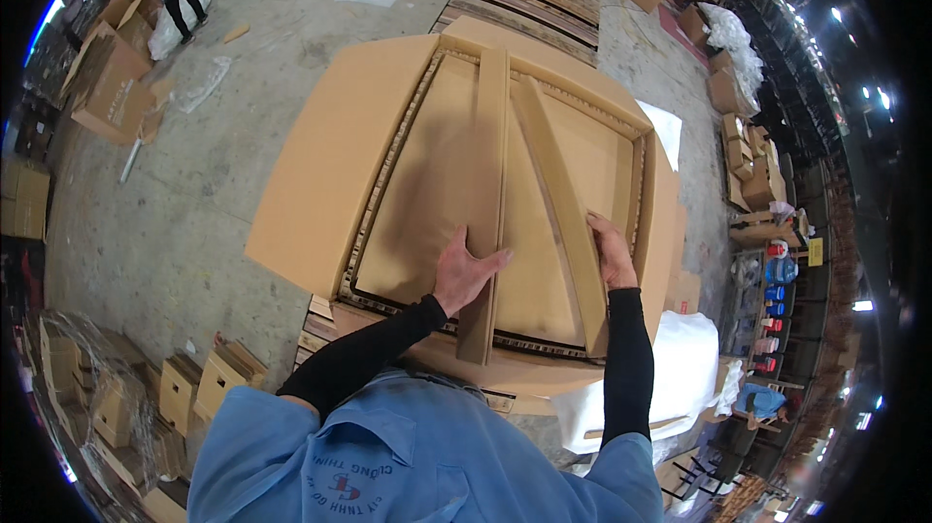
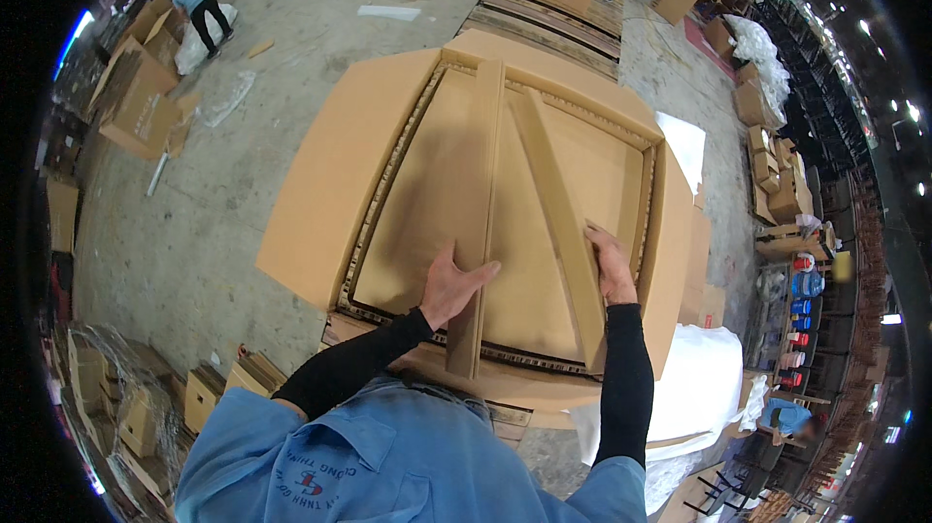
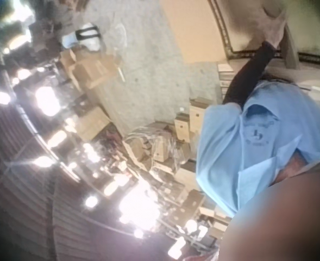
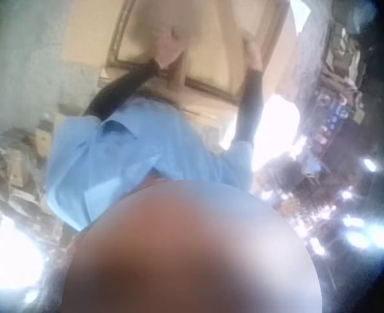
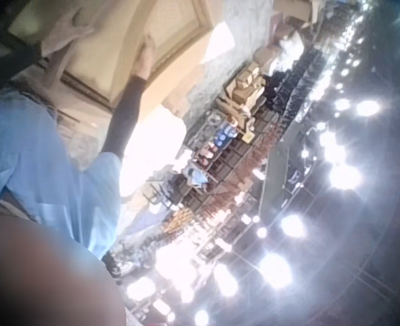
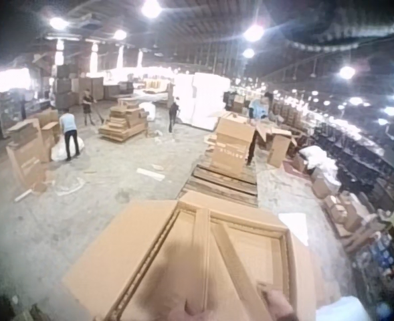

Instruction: The person assembles a large cardboard box by folding and taping its flaps. They insert internal cardboard dividers and secure the box with packing tape. Another person assists by holding the box steady during taping.

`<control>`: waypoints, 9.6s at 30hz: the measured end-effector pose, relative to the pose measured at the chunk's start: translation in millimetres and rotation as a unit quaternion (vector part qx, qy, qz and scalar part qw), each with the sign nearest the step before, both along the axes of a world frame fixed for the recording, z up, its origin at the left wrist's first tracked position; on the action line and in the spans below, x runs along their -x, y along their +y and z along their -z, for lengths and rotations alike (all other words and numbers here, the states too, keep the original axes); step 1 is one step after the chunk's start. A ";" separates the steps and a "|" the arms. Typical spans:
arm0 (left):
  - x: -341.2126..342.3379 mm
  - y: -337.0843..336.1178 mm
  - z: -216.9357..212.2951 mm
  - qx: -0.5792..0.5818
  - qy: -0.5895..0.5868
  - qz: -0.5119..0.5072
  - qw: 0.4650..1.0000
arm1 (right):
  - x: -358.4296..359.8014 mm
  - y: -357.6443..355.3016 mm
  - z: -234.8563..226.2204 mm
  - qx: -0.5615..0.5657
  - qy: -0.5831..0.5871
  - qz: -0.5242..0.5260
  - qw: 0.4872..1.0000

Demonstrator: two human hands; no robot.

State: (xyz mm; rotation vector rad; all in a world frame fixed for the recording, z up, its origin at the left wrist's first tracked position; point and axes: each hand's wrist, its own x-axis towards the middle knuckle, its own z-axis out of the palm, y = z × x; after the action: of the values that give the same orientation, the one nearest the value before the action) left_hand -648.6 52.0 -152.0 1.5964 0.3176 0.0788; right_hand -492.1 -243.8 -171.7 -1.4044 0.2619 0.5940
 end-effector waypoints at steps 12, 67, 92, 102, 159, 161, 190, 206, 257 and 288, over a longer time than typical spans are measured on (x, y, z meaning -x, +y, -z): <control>-17.8 -55.6 38.8 0.079 0.048 -0.043 0.995 | -23.5 75.0 1.3 0.474 -0.327 -0.047 0.816; 139.3 194.9 34.4 -0.224 -0.078 -0.108 0.965 | 159.3 67.9 -74.9 0.306 -0.312 -0.503 0.746; 66.8 73.1 10.0 -0.391 -0.123 0.387 0.826 | 188.3 72.8 -16.9 0.304 -0.406 -0.274 0.817; 47.5 80.3 2.9 -0.317 -0.032 0.476 0.820 | 203.5 72.9 -10.5 0.302 -0.375 -0.255 0.838; 46.6 150.0 0.9 -0.278 -0.119 -0.003 0.953 | 14.2 48.2 -13.9 0.527 -0.284 -0.245 0.762; 57.4 154.1 10.7 -0.261 -0.122 -0.012 0.958 | 11.7 52.7 -21.9 0.521 -0.262 -0.258 0.770; -38.1 -78.3 64.6 0.233 0.027 -0.007 0.972 | 17.7 100.5 -16.2 0.200 -0.159 -0.260 0.931; -85.1 -2.7 -93.2 0.099 -0.285 0.134 0.944 | 65.6 142.5 -137.6 -0.148 -0.443 0.035 0.883; -158.9 33.9 -43.1 -0.218 -0.319 0.189 0.903 | -130.3 149.9 -164.5 0.584 -0.389 -0.281 0.655; -416.3 232.8 53.3 -0.436 -0.072 0.066 0.895 | -253.0 80.5 -52.6 0.628 -0.567 -0.259 0.465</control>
State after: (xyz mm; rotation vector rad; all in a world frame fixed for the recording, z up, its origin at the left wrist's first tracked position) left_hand -232.3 284.8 -205.3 2.4855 0.0384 0.2623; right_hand -239.1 -163.3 -119.1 -3.0467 -1.1403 -0.4070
